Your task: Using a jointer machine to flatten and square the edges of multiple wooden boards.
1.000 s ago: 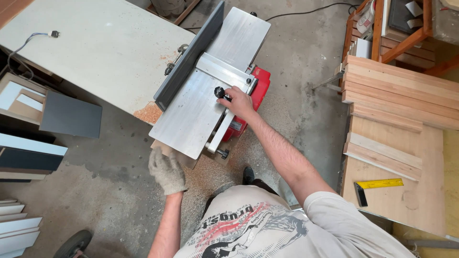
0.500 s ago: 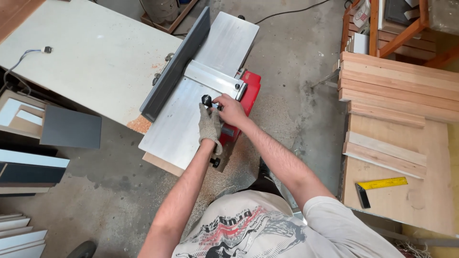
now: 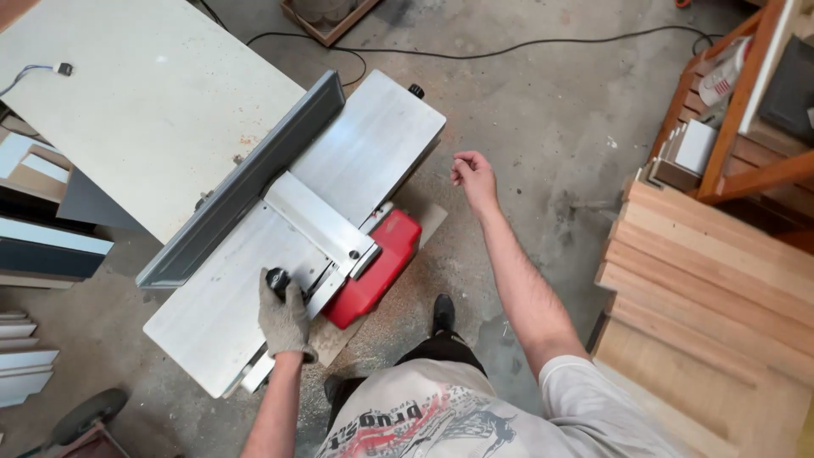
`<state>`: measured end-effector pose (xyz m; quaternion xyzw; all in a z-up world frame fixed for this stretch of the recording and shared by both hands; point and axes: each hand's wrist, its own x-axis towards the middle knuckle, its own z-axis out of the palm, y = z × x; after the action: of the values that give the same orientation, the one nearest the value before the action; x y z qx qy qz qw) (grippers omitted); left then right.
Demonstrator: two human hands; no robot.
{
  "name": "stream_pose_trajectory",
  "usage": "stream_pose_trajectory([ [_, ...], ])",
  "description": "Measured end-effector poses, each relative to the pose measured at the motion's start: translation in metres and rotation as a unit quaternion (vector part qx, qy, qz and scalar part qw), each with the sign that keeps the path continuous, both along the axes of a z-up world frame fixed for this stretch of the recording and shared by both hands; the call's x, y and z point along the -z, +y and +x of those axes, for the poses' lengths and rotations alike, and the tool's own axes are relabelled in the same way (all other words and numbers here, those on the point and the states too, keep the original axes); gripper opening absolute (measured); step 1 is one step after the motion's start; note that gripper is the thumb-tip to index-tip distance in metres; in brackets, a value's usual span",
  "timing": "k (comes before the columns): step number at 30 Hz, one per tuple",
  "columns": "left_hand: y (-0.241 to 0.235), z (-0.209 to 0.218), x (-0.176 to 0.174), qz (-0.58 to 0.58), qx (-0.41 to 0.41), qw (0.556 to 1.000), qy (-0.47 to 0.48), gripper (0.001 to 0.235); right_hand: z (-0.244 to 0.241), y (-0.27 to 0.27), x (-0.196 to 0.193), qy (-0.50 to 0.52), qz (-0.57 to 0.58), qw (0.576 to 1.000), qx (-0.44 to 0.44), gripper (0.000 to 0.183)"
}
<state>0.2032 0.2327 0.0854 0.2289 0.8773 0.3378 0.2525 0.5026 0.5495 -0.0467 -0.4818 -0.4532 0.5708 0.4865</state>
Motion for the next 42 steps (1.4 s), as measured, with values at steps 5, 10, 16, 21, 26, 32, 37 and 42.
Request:
stream_pose_trajectory([
  [5, 0.005, 0.017, -0.011, -0.029, 0.038, 0.997, 0.055, 0.087, -0.001, 0.13, 0.044, -0.059, -0.034, 0.983, -0.173, 0.06],
  [10, 0.006, 0.015, 0.002, -0.054, -0.018, 0.997, 0.061, 0.079, -0.033, 0.186, 0.049, -0.069, -0.067, 0.931, -0.352, 0.084],
  [16, 0.014, 0.022, -0.006, -0.056, -0.08, 0.995, 0.023, 0.075, -0.069, 0.213, 0.066, 0.003, -0.172, 0.908, -0.383, 0.086],
  [21, 0.016, 0.022, -0.004, -0.05, -0.097, 0.994, 0.017, 0.075, -0.068, 0.213, 0.023, 0.077, -0.156, 0.9, -0.398, 0.1],
  [26, 0.013, 0.022, 0.0, -0.032, -0.11, 0.993, 0.019, 0.072, -0.071, 0.229, 0.055, 0.245, -0.205, 0.885, -0.337, 0.078],
  [32, 0.013, 0.021, 0.001, -0.045, -0.098, 0.993, 0.041, 0.071, -0.073, 0.243, 0.067, 0.226, -0.284, 0.894, -0.264, 0.044],
  [37, 0.025, 0.028, -0.014, -0.062, -0.104, 0.992, 0.034, 0.069, -0.069, 0.236, 0.02, 0.142, -0.268, 0.932, -0.196, 0.035],
  [42, 0.019, 0.026, -0.008, -0.06, -0.114, 0.991, 0.033, 0.07, -0.041, 0.24, -0.003, 0.137, -0.266, 0.948, -0.104, 0.049],
])
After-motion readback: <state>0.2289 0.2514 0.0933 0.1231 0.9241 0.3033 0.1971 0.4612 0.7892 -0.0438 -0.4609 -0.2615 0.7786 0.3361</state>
